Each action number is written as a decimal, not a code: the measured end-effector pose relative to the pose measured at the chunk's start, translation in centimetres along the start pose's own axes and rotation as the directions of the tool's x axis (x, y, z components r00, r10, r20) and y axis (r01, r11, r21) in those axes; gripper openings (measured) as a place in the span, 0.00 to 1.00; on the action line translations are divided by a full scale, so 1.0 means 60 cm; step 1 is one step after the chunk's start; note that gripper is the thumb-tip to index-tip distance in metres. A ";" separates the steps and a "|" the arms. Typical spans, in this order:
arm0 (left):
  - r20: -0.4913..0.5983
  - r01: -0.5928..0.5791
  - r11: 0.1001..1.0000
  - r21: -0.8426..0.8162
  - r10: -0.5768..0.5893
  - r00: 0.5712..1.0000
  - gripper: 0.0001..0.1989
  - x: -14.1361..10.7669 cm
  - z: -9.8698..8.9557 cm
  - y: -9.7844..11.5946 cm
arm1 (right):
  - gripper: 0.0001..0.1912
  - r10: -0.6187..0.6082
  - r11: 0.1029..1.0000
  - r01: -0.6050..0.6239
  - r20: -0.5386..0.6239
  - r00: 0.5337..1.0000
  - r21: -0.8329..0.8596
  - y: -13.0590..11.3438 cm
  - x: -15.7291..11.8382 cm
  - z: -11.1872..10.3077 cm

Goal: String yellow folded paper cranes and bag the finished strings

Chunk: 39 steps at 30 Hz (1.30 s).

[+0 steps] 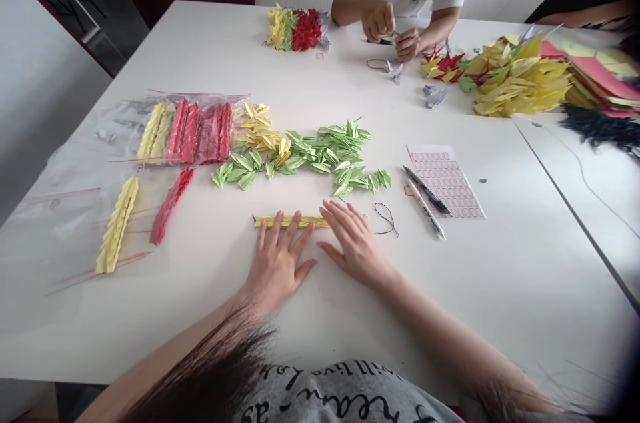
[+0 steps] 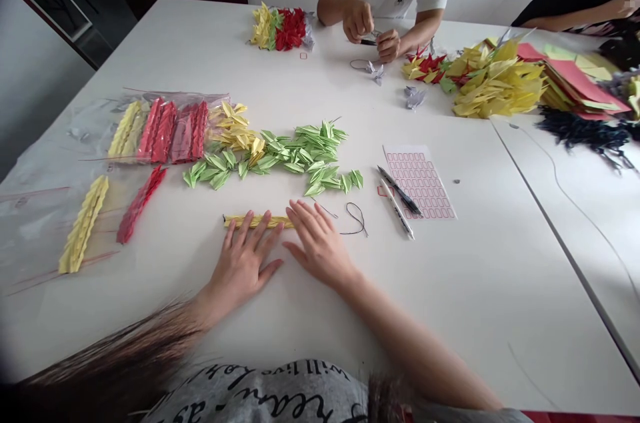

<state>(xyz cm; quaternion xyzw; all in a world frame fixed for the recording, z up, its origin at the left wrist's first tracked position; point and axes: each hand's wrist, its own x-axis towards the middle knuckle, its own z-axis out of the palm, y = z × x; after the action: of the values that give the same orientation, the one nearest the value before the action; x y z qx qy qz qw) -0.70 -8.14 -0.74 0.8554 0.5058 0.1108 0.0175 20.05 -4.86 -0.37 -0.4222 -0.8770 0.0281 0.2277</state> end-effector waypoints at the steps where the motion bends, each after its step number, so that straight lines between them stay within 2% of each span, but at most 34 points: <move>1: 0.004 -0.001 1.000 -0.004 0.001 1.000 0.32 0.000 0.001 0.000 | 0.35 -0.007 1.000 0.007 0.035 0.999 -0.025 -0.016 -0.003 0.005; 4: 0.027 -0.005 1.000 -0.022 0.006 1.000 0.33 -0.002 0.003 -0.001 | 0.45 0.023 0.998 -0.017 0.112 0.993 -0.059 -0.048 -0.011 0.024; 6: 0.039 0.006 0.999 -0.040 -0.004 0.999 0.34 -0.003 0.004 0.000 | 0.47 0.045 0.997 -0.036 0.140 0.989 -0.063 -0.053 -0.015 0.036; 12: 0.050 0.019 0.998 -0.058 -0.016 0.999 0.37 -0.004 0.000 0.001 | 0.46 0.064 0.997 -0.057 0.184 0.981 -0.044 -0.044 -0.015 0.044; 19: 0.072 0.004 0.998 -0.064 0.000 0.997 0.37 -0.005 0.001 -0.006 | 0.44 0.118 0.991 -0.105 0.190 0.975 -0.080 -0.056 -0.013 0.050; 23: -0.002 0.032 0.999 -0.038 -0.032 0.999 0.40 -0.013 0.004 -0.006 | 0.46 0.100 0.993 -0.086 0.177 0.979 -0.087 -0.054 -0.015 0.052; 26: -0.091 0.116 0.993 -0.008 -0.116 0.989 0.48 -0.023 0.002 -0.012 | 0.49 0.097 0.993 -0.084 0.173 0.980 -0.084 -0.053 -0.015 0.052; 29: -0.113 0.179 0.984 -0.012 -0.180 0.977 0.54 -0.034 0.000 -0.021 | 0.49 0.106 0.993 -0.093 0.177 0.978 -0.078 -0.053 -0.015 0.051; 34: -0.057 0.167 0.986 -0.015 -0.167 0.984 0.49 -0.042 0.004 -0.025 | 0.44 0.120 0.991 -0.105 0.192 0.974 -0.086 -0.058 -0.013 0.049; 39: -0.016 0.182 0.983 -0.004 -0.182 0.983 0.43 -0.034 0.004 -0.014 | 0.41 0.131 0.988 -0.112 0.199 0.971 -0.105 -0.062 -0.009 0.048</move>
<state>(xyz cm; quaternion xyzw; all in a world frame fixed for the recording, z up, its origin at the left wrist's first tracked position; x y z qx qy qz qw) -2.32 -9.52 -1.44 0.8047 0.5817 0.1163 0.0245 16.38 -7.23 -2.25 -0.4802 -0.8686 0.0446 0.1139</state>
